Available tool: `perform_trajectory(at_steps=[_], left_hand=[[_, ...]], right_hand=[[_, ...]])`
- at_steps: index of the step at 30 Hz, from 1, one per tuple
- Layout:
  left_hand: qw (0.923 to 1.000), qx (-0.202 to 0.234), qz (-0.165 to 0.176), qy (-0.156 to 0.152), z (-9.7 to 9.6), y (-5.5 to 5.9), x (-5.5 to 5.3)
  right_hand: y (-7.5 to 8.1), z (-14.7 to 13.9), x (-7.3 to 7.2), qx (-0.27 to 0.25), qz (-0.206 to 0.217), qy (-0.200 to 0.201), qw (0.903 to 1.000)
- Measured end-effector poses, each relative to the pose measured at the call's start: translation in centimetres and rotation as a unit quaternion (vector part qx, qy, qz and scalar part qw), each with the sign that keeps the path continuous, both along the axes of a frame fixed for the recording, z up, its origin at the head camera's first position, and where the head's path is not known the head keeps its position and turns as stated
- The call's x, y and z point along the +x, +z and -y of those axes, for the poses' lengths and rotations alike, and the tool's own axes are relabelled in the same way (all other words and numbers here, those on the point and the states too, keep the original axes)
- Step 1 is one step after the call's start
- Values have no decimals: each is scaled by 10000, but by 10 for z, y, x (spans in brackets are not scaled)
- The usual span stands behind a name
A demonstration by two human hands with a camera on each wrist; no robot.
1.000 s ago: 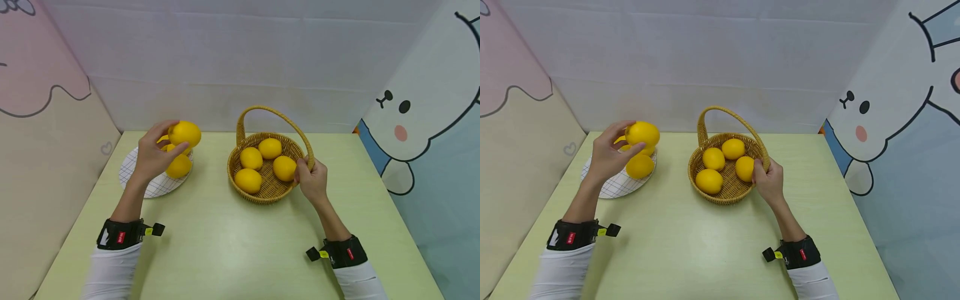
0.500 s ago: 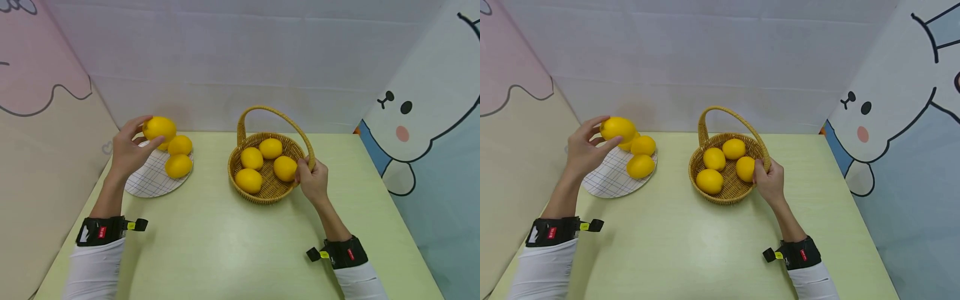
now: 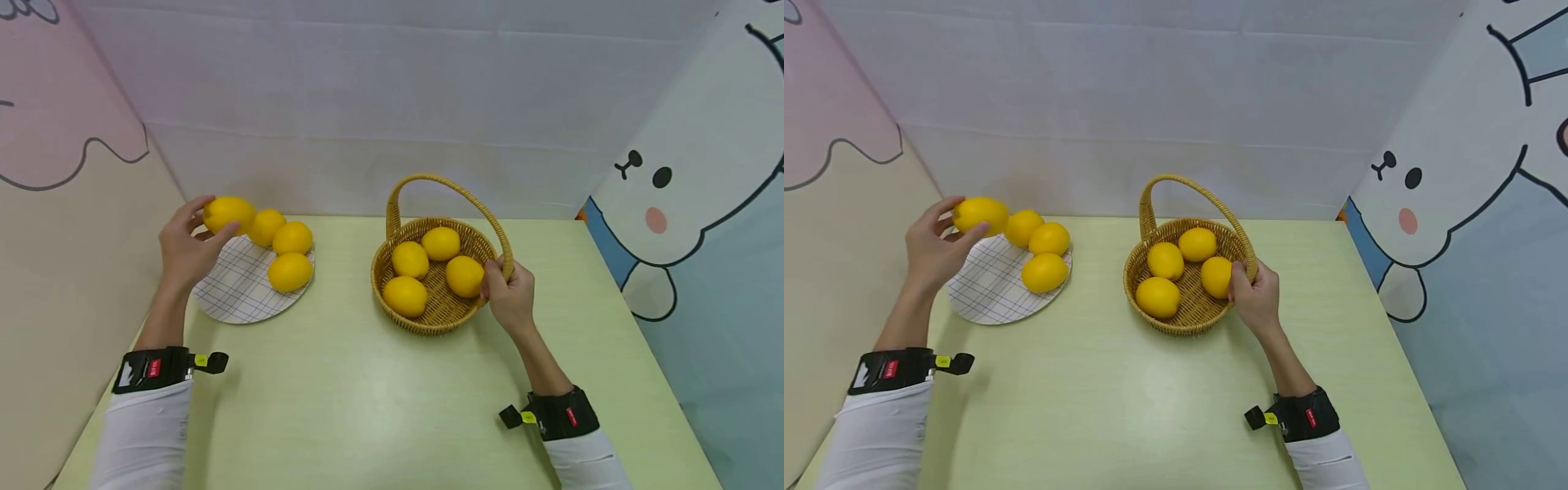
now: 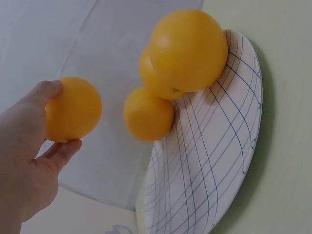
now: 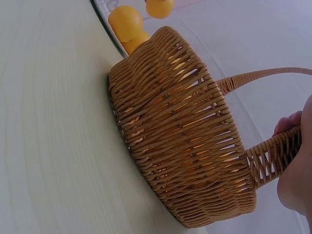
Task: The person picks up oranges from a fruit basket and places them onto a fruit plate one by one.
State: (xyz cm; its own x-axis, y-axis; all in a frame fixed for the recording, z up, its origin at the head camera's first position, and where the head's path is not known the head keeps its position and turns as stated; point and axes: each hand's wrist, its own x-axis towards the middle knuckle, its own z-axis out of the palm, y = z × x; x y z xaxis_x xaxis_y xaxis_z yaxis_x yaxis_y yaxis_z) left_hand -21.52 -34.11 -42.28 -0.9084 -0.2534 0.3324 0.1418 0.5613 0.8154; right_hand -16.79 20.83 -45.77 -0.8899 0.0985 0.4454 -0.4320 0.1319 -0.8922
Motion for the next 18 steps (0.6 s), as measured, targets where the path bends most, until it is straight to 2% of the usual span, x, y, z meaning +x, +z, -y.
perform_trajectory(at_steps=[6, 12, 18], left_hand=[[9986, 84, 381, 348, 13, -11, -1], [9956, 257, 792, 440, 21, -24, -6], [9923, 305, 1035, 605, 25, -36, -9]], right_hand=[[0, 0, 0, 0, -25, 4, 10000], [-1, 0, 1, -29, 17, -25, 10000], [-1, 0, 1, -17, 25, -18, 10000]])
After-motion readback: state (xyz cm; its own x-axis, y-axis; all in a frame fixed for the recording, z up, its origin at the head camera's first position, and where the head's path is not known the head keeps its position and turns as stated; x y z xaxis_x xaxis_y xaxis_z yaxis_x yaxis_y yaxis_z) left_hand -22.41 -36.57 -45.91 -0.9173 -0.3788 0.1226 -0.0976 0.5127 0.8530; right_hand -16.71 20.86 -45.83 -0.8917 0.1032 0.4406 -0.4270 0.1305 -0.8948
